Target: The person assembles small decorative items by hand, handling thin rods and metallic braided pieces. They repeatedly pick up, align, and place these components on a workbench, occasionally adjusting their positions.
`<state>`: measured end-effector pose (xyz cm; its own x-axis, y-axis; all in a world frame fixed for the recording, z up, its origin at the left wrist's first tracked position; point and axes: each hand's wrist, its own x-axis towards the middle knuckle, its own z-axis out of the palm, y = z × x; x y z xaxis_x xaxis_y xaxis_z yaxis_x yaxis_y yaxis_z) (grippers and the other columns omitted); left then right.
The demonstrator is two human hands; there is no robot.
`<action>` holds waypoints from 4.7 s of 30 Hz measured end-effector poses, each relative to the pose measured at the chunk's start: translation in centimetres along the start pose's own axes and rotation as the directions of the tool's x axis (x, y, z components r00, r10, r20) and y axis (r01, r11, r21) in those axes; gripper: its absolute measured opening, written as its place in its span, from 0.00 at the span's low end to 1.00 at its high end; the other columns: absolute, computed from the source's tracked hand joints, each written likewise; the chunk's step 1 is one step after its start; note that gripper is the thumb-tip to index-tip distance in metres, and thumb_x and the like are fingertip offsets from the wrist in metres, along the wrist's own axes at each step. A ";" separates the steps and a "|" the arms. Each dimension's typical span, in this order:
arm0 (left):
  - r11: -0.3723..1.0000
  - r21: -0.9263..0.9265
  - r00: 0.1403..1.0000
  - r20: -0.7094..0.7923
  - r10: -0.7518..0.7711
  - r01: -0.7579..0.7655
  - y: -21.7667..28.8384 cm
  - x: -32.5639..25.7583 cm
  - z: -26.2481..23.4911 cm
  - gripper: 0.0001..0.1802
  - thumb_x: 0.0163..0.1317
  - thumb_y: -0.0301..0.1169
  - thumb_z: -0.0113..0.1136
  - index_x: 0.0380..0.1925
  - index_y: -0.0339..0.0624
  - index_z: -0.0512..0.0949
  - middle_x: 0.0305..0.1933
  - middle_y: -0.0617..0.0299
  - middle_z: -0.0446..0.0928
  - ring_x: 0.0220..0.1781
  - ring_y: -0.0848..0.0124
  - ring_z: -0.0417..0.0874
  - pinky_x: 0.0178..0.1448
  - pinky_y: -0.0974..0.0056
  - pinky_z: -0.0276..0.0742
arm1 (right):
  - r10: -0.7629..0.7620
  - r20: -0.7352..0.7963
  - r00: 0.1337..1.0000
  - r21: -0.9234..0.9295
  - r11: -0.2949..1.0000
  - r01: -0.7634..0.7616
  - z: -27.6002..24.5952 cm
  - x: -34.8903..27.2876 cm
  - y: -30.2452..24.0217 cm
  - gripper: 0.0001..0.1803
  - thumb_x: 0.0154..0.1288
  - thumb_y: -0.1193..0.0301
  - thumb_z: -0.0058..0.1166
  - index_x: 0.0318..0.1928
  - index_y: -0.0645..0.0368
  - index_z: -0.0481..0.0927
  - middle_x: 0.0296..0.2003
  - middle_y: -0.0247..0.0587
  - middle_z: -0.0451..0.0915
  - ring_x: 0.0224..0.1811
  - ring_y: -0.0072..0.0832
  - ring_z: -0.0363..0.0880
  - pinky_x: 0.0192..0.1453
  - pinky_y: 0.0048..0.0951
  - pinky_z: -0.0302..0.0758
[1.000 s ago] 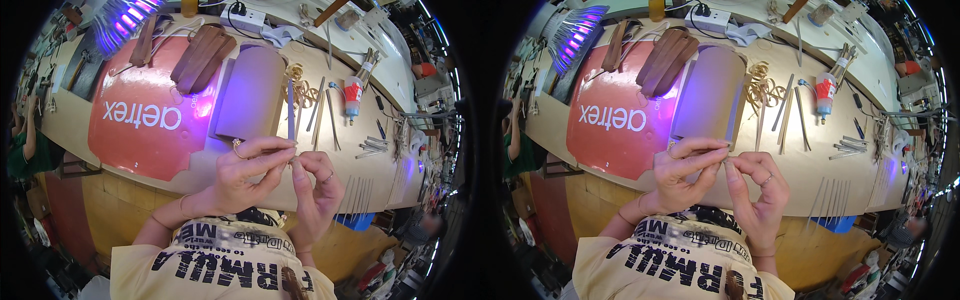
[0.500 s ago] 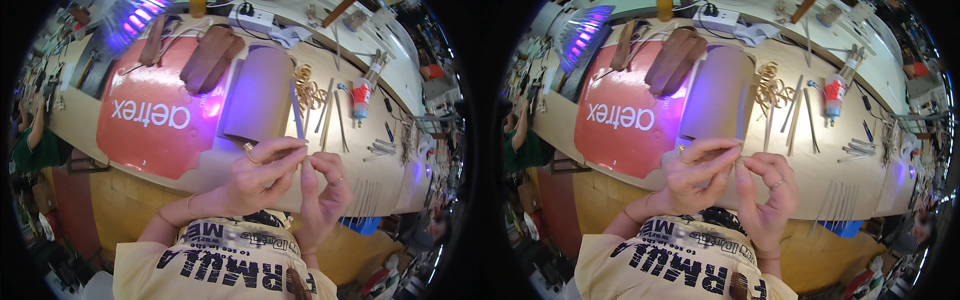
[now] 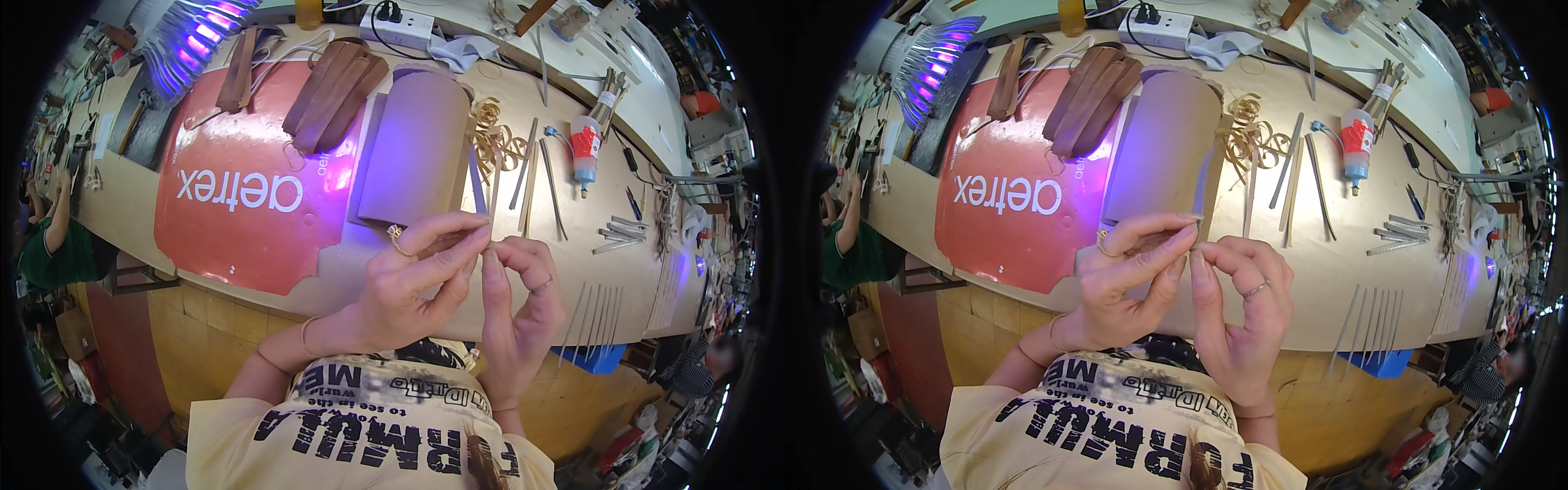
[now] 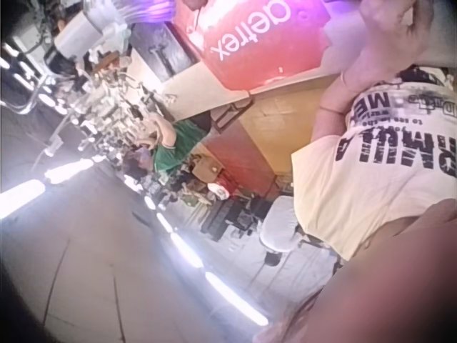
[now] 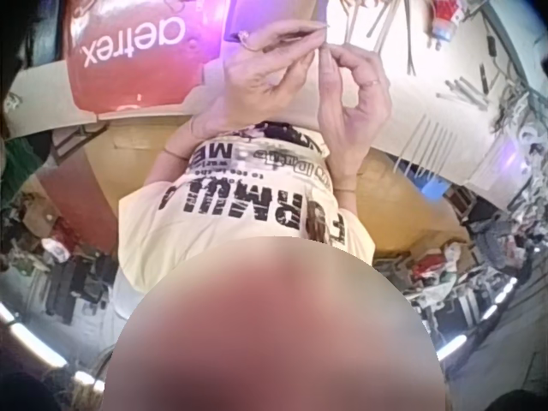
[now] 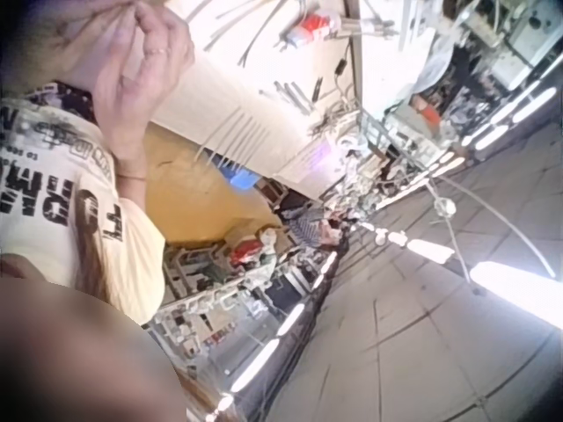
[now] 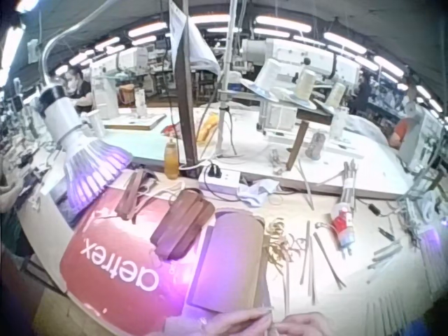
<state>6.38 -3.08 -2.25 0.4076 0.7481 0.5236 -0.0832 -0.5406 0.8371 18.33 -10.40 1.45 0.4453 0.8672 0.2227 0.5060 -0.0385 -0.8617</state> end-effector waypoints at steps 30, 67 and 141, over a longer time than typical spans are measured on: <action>0.850 -0.381 0.928 0.060 -0.369 0.363 -0.1 0.6 -1.5 0.10 0.65 0.22 0.58 0.45 0.33 0.83 0.44 0.55 0.83 0.44 0.68 0.85 0.47 0.67 0.81 | -0.052 0.124 0.991 0.056 0.997 0.046 0.5 0.6 -0.1 0.07 0.62 0.79 0.56 0.41 0.60 0.77 0.41 0.42 0.77 0.48 0.35 0.73 0.58 0.35 0.63; 0.312 -0.920 0.698 -0.063 -0.714 0.237 -6.0 -1.1 -9.7 0.13 0.76 0.35 0.46 0.54 0.43 0.73 0.53 0.51 0.81 0.49 0.67 0.86 0.44 0.67 0.84 | 0.099 0.335 0.937 0.569 0.771 -0.285 1.0 4.8 4.9 0.10 0.70 0.71 0.47 0.33 0.64 0.75 0.37 0.42 0.77 0.38 0.25 0.74 0.42 0.27 0.71; 0.966 0.206 0.787 0.565 -0.249 0.157 -6.0 -11.7 5.8 0.10 0.54 0.18 0.65 0.38 0.37 0.83 0.55 0.46 0.77 0.50 0.58 0.85 0.52 0.60 0.82 | 0.888 -0.205 0.412 -0.309 0.340 -0.888 -38.9 -0.7 33.6 0.30 0.67 0.42 0.53 0.20 0.55 0.79 0.15 0.28 0.72 0.18 0.18 0.67 0.20 0.24 0.60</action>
<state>7.35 -10.87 -14.30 0.8550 0.5058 0.1147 0.1710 -0.4838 0.8583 63.71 -31.62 -9.95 0.7837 0.2212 -0.5804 0.0052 -0.9368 -0.3499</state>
